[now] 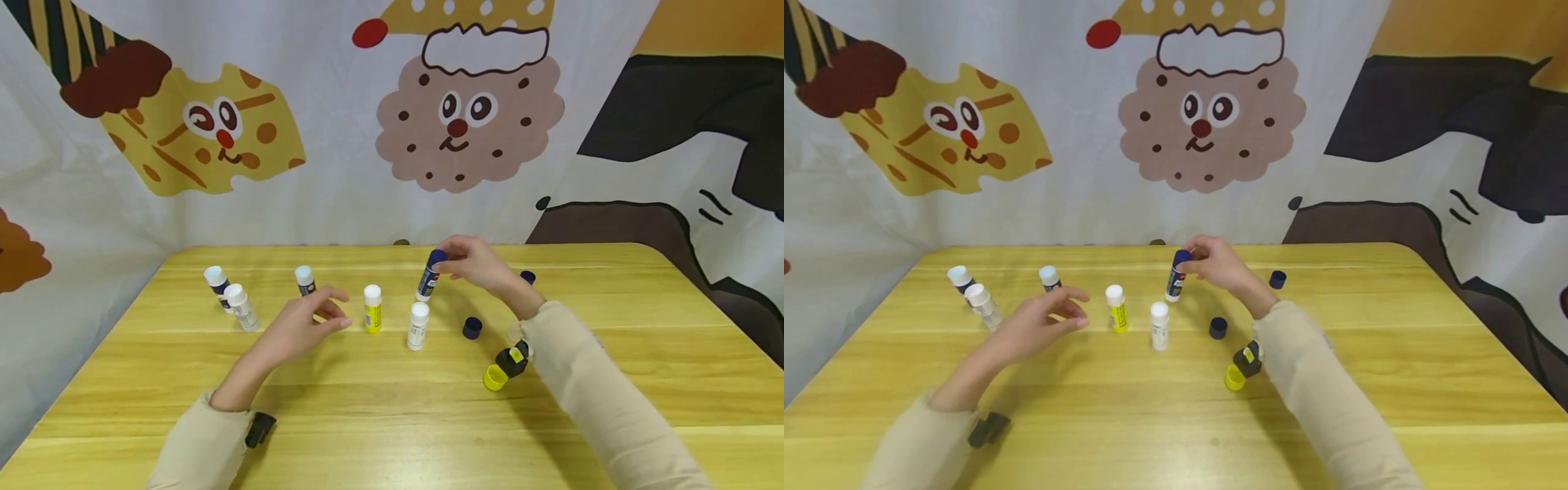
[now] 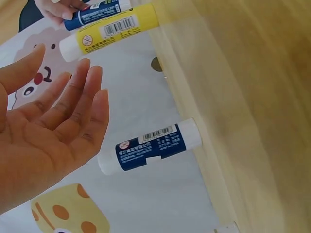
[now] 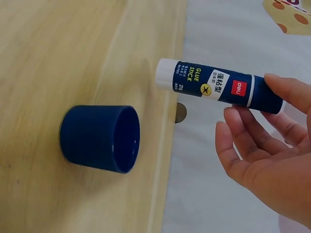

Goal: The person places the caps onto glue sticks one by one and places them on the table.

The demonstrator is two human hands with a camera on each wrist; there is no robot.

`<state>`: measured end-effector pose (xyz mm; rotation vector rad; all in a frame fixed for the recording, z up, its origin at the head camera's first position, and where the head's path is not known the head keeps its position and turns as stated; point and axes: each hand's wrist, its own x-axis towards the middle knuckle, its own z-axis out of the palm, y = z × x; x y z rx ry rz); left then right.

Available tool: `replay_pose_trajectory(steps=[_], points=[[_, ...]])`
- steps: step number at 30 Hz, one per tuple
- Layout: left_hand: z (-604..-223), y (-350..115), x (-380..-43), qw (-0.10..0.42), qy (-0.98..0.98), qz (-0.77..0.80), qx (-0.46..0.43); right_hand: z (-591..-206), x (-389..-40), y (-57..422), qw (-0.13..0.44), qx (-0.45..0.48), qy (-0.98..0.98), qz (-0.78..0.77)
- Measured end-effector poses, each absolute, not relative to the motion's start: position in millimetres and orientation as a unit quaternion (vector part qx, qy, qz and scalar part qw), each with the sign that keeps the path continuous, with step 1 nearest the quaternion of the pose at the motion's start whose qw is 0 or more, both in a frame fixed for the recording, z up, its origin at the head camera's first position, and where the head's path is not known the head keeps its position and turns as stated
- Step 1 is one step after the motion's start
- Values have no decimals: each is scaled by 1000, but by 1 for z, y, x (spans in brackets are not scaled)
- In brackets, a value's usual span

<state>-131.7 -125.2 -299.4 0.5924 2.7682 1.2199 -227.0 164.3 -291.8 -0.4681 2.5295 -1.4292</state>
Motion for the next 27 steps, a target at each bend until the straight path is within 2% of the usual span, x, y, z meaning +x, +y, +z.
replay_pose_trajectory(steps=[27], points=[[-309, -132, -133, 51, 898, 393, 193, -297, -220, 147, 105, -175, 868, -452]])
